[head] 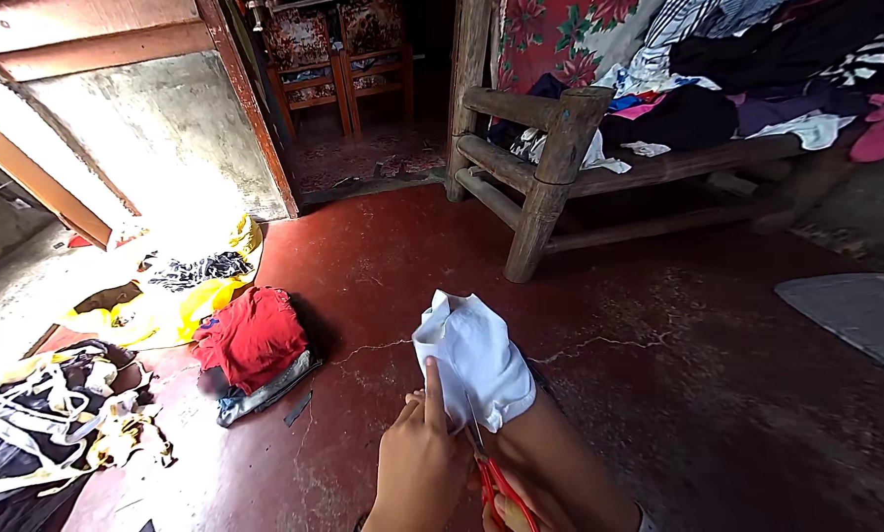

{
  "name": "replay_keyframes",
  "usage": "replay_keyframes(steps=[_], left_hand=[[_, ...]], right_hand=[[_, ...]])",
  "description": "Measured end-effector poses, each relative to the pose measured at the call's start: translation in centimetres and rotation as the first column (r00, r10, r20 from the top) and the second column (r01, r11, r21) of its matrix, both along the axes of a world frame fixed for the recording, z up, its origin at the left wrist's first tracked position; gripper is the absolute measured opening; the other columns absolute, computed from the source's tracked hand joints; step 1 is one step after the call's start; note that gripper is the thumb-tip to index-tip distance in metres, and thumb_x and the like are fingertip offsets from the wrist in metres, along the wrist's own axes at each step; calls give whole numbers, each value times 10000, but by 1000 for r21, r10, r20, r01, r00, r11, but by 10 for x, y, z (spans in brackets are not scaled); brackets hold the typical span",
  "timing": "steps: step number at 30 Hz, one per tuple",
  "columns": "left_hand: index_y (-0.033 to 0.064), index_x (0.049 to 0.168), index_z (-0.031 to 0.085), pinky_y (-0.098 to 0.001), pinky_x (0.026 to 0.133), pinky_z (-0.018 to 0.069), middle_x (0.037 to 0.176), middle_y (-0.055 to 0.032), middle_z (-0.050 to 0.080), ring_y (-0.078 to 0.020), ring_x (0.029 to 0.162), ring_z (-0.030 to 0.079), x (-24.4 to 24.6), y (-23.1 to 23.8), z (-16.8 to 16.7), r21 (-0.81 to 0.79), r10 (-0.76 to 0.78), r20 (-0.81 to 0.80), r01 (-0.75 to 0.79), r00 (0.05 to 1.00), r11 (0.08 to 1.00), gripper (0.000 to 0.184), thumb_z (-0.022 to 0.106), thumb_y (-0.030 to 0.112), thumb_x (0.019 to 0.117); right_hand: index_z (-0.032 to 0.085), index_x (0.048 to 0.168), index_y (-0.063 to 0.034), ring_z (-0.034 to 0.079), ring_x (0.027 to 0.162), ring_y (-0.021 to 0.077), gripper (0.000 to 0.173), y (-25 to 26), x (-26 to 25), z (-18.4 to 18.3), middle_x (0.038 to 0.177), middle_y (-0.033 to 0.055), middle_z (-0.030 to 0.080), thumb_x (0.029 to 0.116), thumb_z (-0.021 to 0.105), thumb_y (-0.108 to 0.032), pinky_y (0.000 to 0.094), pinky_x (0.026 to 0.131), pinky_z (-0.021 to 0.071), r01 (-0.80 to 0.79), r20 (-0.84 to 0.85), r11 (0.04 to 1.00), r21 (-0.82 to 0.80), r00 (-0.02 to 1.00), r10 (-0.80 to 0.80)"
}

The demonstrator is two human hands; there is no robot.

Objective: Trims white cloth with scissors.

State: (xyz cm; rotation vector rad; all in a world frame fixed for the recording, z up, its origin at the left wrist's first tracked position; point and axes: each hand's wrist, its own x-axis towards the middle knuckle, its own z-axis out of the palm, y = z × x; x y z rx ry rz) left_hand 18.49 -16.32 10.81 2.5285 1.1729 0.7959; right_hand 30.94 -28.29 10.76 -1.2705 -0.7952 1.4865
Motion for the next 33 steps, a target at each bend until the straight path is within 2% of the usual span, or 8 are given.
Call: replay_keyframes(steps=[2,5,15,17,19,23,28,33], left_hand=[[-84,1575,279,-417,806,579,909,-62,742,-242,855,713,-1,1,15,-294,-7,-88,-20,996,956,861,677,263,895],[-54,1596,245,-427,847,569,964,-80,738,-248,886,705,-3,6,19,-422,-31,-95,-12,995,906,860,655,292,924],[-17,1494,500,-379,750,582,876,-62,740,-207,773,700,-5,7,14,-306,-15,-22,8,1000,952,686,682,231,880],[30,1368,637,-372,700,584,821,-42,730,-191,727,698,-7,7,11,-264,-5,29,12,1000,964,536,696,217,870],[61,1110,717,-368,647,588,796,-40,716,-183,692,698,-9,7,8,-190,-20,83,36,996,981,273,687,173,864],[99,912,763,-323,595,589,782,-35,697,-150,664,691,-12,8,1,-49,-45,142,52,989,997,126,666,140,842],[93,876,749,-309,557,566,759,-36,655,-145,636,662,-13,9,2,16,-47,160,45,986,999,121,642,129,831],[95,875,741,-312,557,567,760,-31,655,-147,636,662,-13,8,-1,36,-55,156,50,986,998,121,640,145,835]], right_hand=[[541,1159,-72,577,617,40,203,4,-2,2,789,-83,583,1038,389,-131,223,508,490,30,-12,999,-14,999,-30],[539,1151,-83,556,596,28,194,6,-1,-1,771,-95,570,1034,395,-137,208,497,474,28,-21,999,-15,999,-29],[587,1158,-85,506,534,-1,212,5,11,-4,730,-102,581,1035,418,-123,177,452,397,35,-62,999,-7,997,-36],[578,1169,-64,483,520,2,203,3,12,-8,717,-94,562,1031,433,-97,175,441,384,22,-74,999,34,997,-19],[591,1166,-54,480,505,3,201,3,12,-8,708,-91,567,1014,463,-81,173,425,380,30,-55,998,52,998,-27],[598,1186,-49,498,507,8,215,2,12,-6,725,-83,588,1000,491,-48,176,424,394,41,-24,998,49,999,-40],[591,1192,-65,566,540,17,232,7,7,8,750,-90,629,1023,432,-51,190,453,461,70,-70,998,-6,995,-70],[532,1218,-85,535,578,27,242,12,10,-1,744,-97,550,1026,388,-109,199,506,458,15,-69,1000,7,998,-15]])
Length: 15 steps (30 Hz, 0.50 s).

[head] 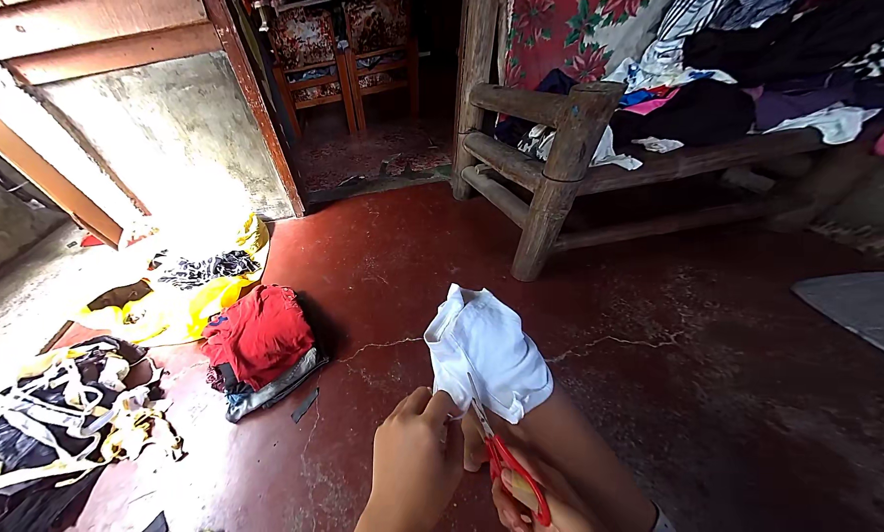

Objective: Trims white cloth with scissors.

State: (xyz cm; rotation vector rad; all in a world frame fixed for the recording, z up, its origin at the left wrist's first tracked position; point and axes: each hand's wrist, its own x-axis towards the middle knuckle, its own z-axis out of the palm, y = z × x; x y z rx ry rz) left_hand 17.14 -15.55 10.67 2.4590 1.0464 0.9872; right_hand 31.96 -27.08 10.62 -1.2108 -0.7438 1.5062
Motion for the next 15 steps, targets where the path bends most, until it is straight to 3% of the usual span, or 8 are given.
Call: replay_keyframes(steps=[2,6,10,15], left_hand=[[92,879,739,-308,560,565,758,-35,656,-149,640,664,0,0,0,9,-3,-1,3,1000,1000,123,636,142,833],[97,876,735,-310,567,567,761,-30,658,-147,649,665,-1,0,-1,-1,-6,-3,6,1000,1000,112,642,146,835],[94,881,734,-311,567,567,763,-31,659,-150,651,666,-1,0,0,-4,-6,-12,6,1000,1000,116,642,146,835],[100,883,736,-305,563,566,761,-28,653,-147,648,665,-1,0,2,8,0,-18,0,1000,1000,116,637,136,837]], right_hand=[[539,1179,-84,525,578,13,207,4,-6,11,751,-100,544,1033,392,-92,186,516,453,42,31,997,-58,999,-40],[505,1248,-110,535,604,30,248,6,0,-10,770,-101,542,1033,392,-160,203,517,460,-6,-2,1000,24,1000,6],[520,1198,-129,526,596,22,208,7,1,-9,753,-109,532,1021,415,-160,196,514,449,7,7,1000,27,1000,-7],[556,1190,-99,535,583,15,215,6,-2,4,769,-101,578,1009,446,-67,194,501,449,69,38,998,-6,997,-68]])
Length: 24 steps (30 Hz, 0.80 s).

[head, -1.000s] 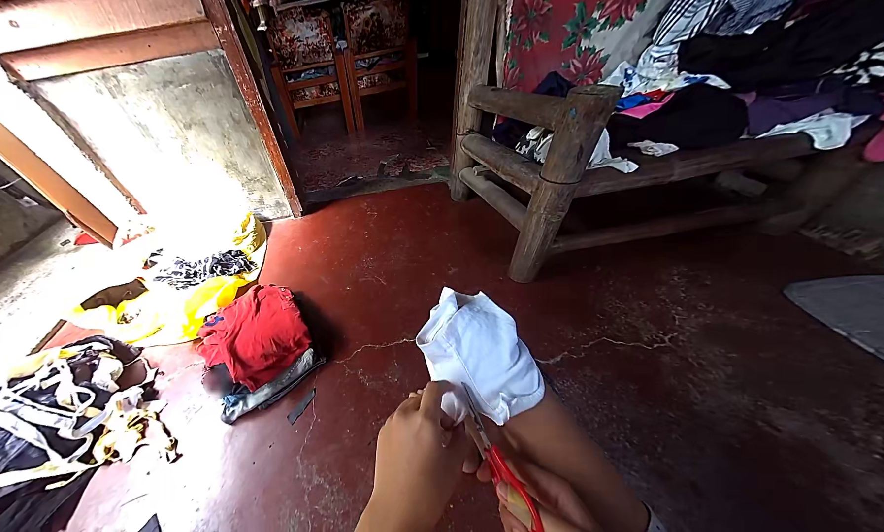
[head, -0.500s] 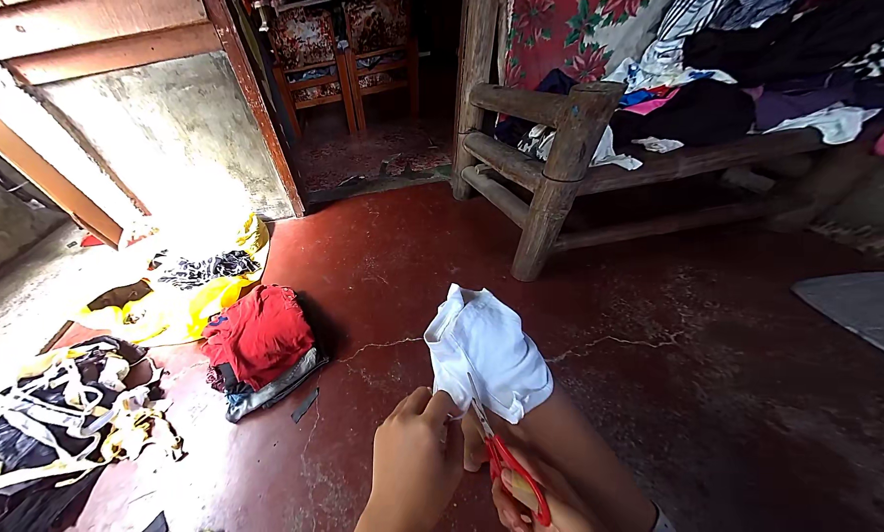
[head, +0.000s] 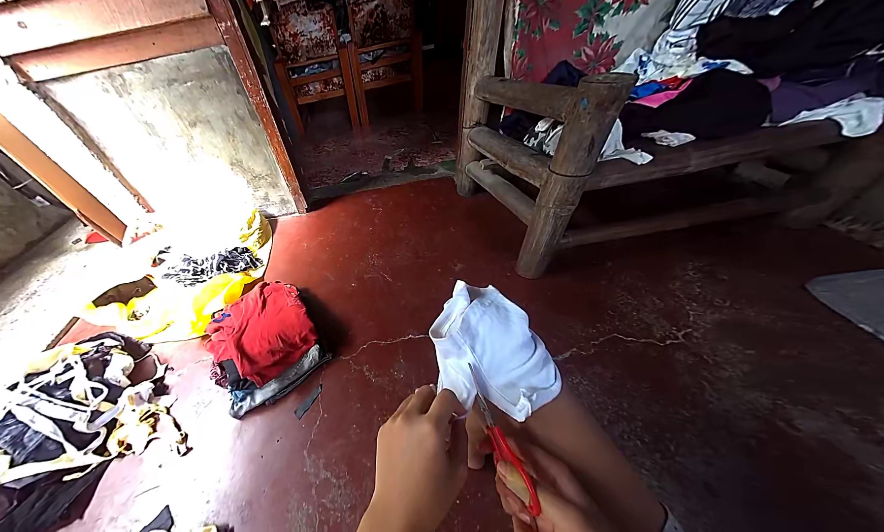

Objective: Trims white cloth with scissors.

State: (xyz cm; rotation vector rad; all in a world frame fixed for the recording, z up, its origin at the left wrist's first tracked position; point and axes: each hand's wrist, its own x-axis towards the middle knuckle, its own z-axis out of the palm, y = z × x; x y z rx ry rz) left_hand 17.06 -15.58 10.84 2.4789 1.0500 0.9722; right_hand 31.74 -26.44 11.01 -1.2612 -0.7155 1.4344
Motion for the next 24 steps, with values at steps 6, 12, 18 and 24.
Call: replay_keyframes(steps=[6,12,18,24], left_hand=[[96,869,722,-378,552,559,778,-54,641,-214,692,678,-2,4,3,-17,23,-130,-25,991,1000,114,677,118,767],[104,912,738,-390,613,579,825,-53,690,-239,773,704,4,8,-3,84,79,-161,-66,984,994,174,709,242,811],[99,896,732,-391,618,567,798,-51,693,-259,773,697,11,10,-4,137,105,-124,-88,987,987,260,756,340,802],[145,881,770,-298,619,562,790,14,724,-170,746,696,15,12,-13,267,103,15,-103,995,958,142,637,197,891]], right_hand=[[574,1190,-68,519,536,32,217,-4,1,-12,730,-82,562,988,497,-44,207,459,439,-21,43,999,31,999,20],[590,1184,-62,535,540,35,222,-7,-1,-13,737,-82,578,976,522,-29,217,463,455,-29,80,998,59,997,25],[583,1200,-45,528,537,31,218,-10,-2,-13,760,-71,592,986,543,-47,211,449,434,-44,109,997,59,993,37],[599,1187,-58,549,559,37,219,-9,-1,-13,744,-87,586,979,532,-39,223,473,458,-38,82,997,61,996,33]])
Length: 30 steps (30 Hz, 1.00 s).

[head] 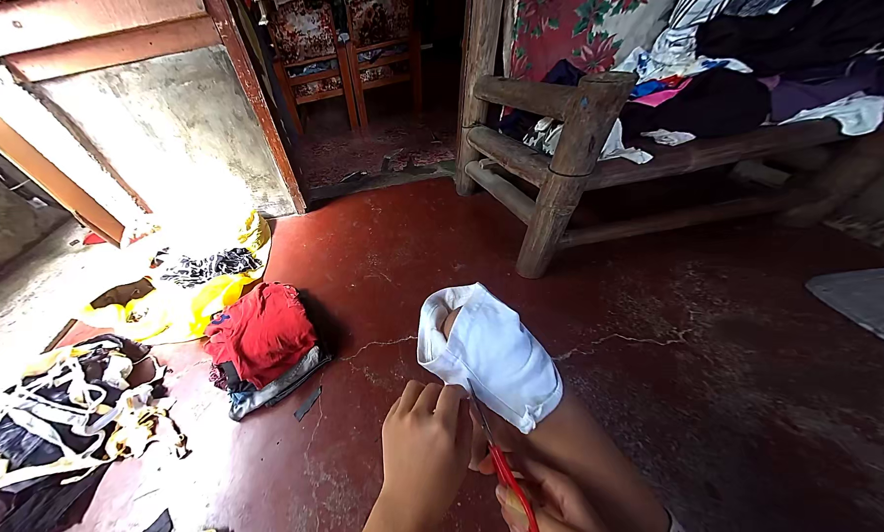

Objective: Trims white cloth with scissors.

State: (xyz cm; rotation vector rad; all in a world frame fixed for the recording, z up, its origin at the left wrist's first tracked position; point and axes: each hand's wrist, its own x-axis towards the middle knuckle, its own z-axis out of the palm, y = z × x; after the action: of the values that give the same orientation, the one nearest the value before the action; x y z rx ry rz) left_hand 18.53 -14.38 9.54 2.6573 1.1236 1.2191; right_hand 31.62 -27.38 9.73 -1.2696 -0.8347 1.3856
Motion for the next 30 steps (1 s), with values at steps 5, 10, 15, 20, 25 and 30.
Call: replay_keyframes(steps=[5,10,15,20,25,30], left_hand=[[163,860,777,-292,636,557,789,28,718,-159,770,688,-3,0,0,-16,-5,2,5,1000,1000,154,628,190,890],[165,861,771,-308,630,554,802,26,716,-171,785,686,-5,-3,1,-21,-21,-20,21,1000,1000,146,628,180,887],[156,880,771,-316,629,554,824,18,719,-180,792,686,-7,-2,4,-28,-20,-21,19,1000,999,159,615,169,906],[138,906,767,-351,625,554,844,0,714,-206,814,690,-9,1,6,-41,-11,-35,10,999,999,174,593,138,894],[117,933,760,-359,634,564,861,-23,708,-221,818,692,-12,3,7,-53,6,-59,-9,998,999,180,583,130,908],[119,945,756,-368,645,566,874,-33,703,-234,832,692,-14,3,8,-64,13,-74,-18,997,998,187,578,99,892]], right_hand=[[572,1208,-72,562,563,35,248,7,5,3,720,-96,584,1000,440,-50,216,485,476,-38,-80,999,-16,996,37],[567,1206,-123,540,583,25,241,13,10,0,745,-106,561,1011,426,-135,199,491,452,-64,-94,997,-40,994,60],[599,1162,-159,502,544,9,215,20,13,5,709,-113,530,991,475,-200,178,464,416,-44,-107,996,-77,994,35],[616,1164,-107,463,514,-1,221,19,14,11,693,-101,520,1015,453,-96,160,446,381,-21,-129,997,-69,992,12],[639,1217,-72,460,485,3,267,19,19,10,678,-87,543,1000,485,-60,160,424,378,-13,-124,997,-75,992,4],[628,1256,-69,486,498,8,322,19,19,15,664,-92,546,1021,408,-83,164,433,396,-20,-141,995,-99,990,5]])
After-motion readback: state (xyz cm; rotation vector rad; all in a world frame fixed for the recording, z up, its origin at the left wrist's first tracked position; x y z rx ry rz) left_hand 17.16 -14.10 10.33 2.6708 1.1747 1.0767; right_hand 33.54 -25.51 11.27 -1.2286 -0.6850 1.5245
